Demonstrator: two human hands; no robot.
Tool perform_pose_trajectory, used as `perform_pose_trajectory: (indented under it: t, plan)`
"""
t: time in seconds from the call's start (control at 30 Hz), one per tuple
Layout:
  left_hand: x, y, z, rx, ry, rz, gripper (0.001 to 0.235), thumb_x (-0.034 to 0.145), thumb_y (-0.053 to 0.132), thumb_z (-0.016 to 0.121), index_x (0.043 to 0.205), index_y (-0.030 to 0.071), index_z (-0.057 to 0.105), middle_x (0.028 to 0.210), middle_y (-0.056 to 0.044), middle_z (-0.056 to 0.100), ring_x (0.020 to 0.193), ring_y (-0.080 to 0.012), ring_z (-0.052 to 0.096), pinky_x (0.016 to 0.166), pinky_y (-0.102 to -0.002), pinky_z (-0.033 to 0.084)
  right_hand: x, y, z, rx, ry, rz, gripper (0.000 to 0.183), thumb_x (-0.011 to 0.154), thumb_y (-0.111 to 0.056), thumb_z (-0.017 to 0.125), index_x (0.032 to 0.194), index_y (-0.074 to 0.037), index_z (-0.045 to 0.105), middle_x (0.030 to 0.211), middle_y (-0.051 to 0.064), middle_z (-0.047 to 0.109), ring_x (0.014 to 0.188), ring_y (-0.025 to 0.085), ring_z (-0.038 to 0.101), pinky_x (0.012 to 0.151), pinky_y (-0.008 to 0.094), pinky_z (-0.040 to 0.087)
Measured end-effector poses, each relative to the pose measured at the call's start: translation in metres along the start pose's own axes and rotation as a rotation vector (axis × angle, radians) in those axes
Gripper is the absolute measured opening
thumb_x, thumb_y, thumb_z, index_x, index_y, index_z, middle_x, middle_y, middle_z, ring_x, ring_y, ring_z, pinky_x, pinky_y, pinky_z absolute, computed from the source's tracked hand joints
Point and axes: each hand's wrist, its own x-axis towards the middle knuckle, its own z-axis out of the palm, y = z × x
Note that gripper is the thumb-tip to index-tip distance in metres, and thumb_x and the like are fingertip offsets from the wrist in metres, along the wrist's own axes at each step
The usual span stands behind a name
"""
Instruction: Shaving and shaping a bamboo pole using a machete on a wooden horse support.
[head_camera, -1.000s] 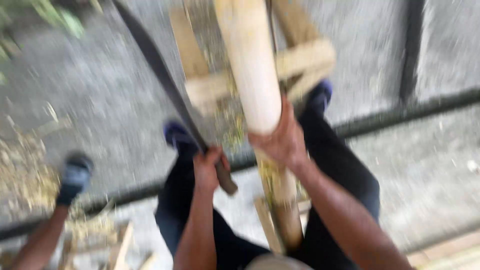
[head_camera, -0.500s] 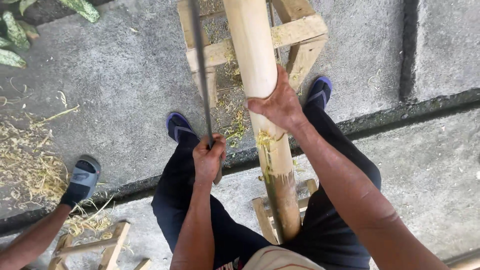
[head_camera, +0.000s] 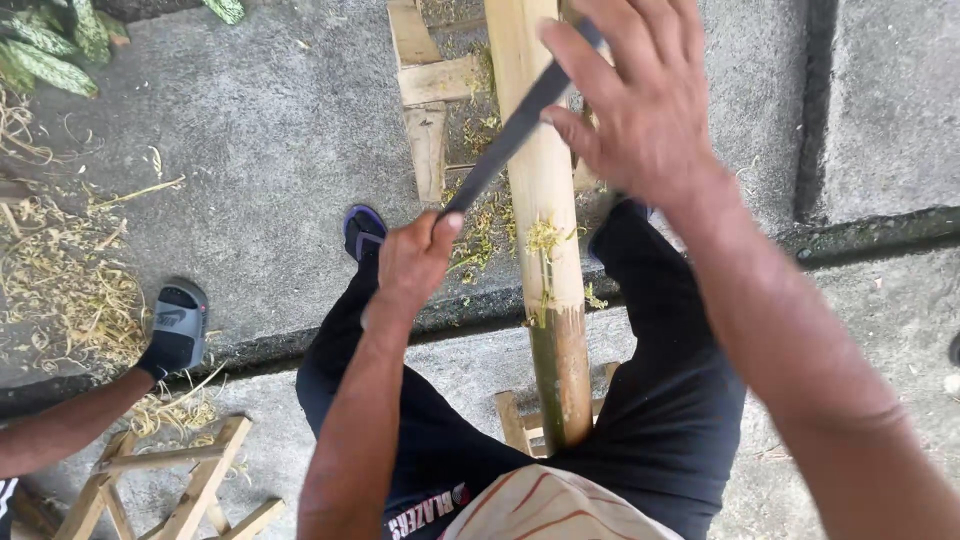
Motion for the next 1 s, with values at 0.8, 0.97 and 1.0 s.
perform_pose_trajectory:
  t: [0.8,0.97,1.0]
  plan:
    - [-0.032,-0.01,0.017,0.408,-0.137,0.161,0.072,0.097,0.073,0.039,0.114,0.01,0.068,0.087,-0.02,0.073,0.081,-0.0372,0.073,0.071,-0.054,0.055,-0.153,0.059,0.033,-0.031,-0.481,0.086,0.051,0.082,-0.068,0.072,0.099,-0.02,0.079,0.094,0.0,0.07,0.098,0.023,0.06,0.098,0.047,0.037]
    - [0.021,0.025,-0.022,0.515,0.002,0.216,0.065,0.095,0.071,0.041,0.1,0.015,0.073,0.082,-0.011,0.075,0.084,-0.0336,0.071,0.079,-0.053,0.051,-0.115,0.09,0.057,0.056,-0.306,0.121,0.048,0.082,-0.06,0.08,0.1,-0.016,0.077,0.095,0.0,0.069,0.106,0.024,0.058,0.107,0.044,0.035]
    - [0.01,0.021,-0.017,0.551,-0.049,0.188,0.064,0.095,0.071,0.041,0.1,0.016,0.073,0.078,-0.01,0.076,0.083,-0.0307,0.071,0.082,-0.052,0.051,-0.129,0.084,0.056,0.14,-0.316,0.142,0.051,0.078,-0.059,0.082,0.103,-0.014,0.077,0.097,0.002,0.069,0.105,0.025,0.057,0.107,0.044,0.034]
